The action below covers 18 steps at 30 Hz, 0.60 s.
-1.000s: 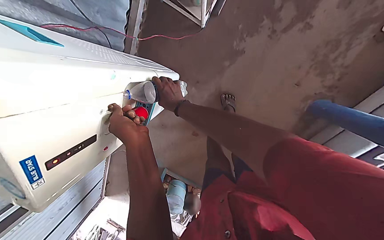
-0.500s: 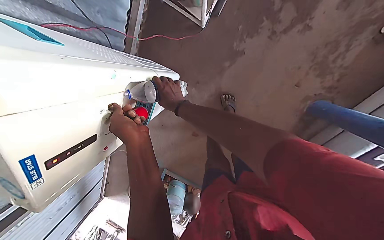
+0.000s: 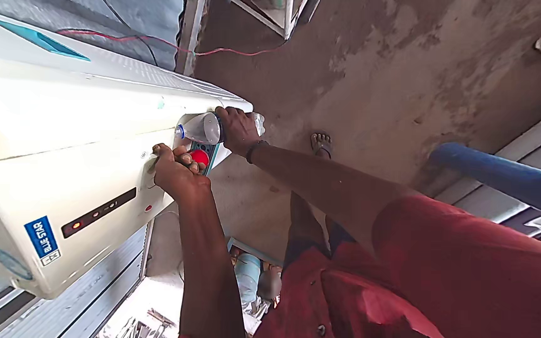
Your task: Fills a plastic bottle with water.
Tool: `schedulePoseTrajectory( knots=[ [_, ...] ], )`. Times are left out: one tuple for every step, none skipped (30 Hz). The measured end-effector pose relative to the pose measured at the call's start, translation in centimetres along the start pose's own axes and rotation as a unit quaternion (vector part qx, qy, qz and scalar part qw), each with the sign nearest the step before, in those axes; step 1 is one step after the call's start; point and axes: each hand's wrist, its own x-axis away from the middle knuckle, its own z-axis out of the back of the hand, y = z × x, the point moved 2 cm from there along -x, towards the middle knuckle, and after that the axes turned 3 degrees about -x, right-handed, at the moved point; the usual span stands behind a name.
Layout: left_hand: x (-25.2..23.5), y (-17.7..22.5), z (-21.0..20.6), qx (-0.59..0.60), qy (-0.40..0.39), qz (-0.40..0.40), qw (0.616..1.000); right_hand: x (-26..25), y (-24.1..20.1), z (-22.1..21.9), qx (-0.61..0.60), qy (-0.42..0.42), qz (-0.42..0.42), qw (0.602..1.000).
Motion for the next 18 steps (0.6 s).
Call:
schedulePoseTrajectory(
  knots=[
    [-0.01, 0.02, -0.01, 0.0, -0.001, 0.0, 1.0, 0.01, -0.05, 0.1, -0.002, 0.0, 0.0, 1.0],
    [-0.01, 0.03, -0.03, 0.0, 0.001, 0.001, 1.0, 0.03, -0.1, 0.16, -0.002, 0.0, -0.001, 1.0],
    [0.01, 0.02, -0.03, 0.0, 0.002, 0.003, 1.0, 0.08, -0.16, 0.22, -0.002, 0.0, -0.002, 1.0],
    [0.07, 0.06, -0.06, -0.001, 0.004, 0.006, 1.0, 0.12, -0.21, 0.27, -0.001, 0.0, -0.002, 1.0],
    [0.13, 0.11, -0.08, -0.002, 0.005, 0.006, 1.0, 0.12, -0.22, 0.29, -0.001, -0.001, -0.003, 1.0],
    [0.14, 0.13, -0.1, -0.002, 0.006, 0.006, 1.0, 0.06, -0.2, 0.25, 0.001, -0.002, -0.003, 1.0],
    [0.18, 0.15, -0.12, -0.005, 0.005, 0.004, 1.0, 0.03, -0.18, 0.2, 0.002, 0.0, -0.001, 1.0],
    [0.21, 0.15, -0.13, -0.007, 0.006, 0.002, 1.0, 0.03, -0.15, 0.13, 0.001, 0.001, 0.0, 1.0],
    [0.2, 0.11, -0.13, -0.008, 0.007, 0.0, 1.0, 0.04, -0.13, 0.13, 0.0, 0.001, -0.001, 1.0],
    [0.17, 0.1, -0.14, -0.009, 0.007, -0.001, 1.0, 0.02, -0.14, 0.14, -0.001, 0.0, -0.001, 1.0],
    [0.15, 0.08, -0.11, -0.008, 0.007, 0.001, 1.0, 0.03, -0.14, 0.16, -0.003, -0.002, -0.001, 1.0],
    [0.12, 0.07, -0.1, -0.008, 0.006, 0.003, 1.0, 0.05, -0.13, 0.2, -0.004, -0.003, -0.001, 1.0],
    [0.09, 0.1, -0.13, -0.007, 0.007, 0.003, 1.0, 0.03, -0.16, 0.26, -0.005, -0.005, 0.0, 1.0],
    [0.08, 0.13, -0.1, -0.008, 0.008, 0.004, 1.0, 0.05, -0.19, 0.23, -0.002, -0.005, 0.001, 1.0],
    [0.08, 0.16, -0.06, -0.01, 0.007, 0.006, 1.0, 0.08, -0.2, 0.18, 0.0, -0.003, 0.002, 1.0],
    [0.09, 0.17, -0.04, -0.011, 0.007, 0.007, 1.0, 0.1, -0.23, 0.18, 0.0, -0.002, 0.002, 1.0],
    [0.1, 0.18, -0.01, -0.011, 0.008, 0.008, 1.0, 0.12, -0.24, 0.16, 0.001, 0.0, 0.002, 1.0],
    [0.12, 0.17, 0.02, -0.011, 0.006, 0.009, 1.0, 0.13, -0.23, 0.12, 0.001, 0.001, 0.001, 1.0]
  ],
)
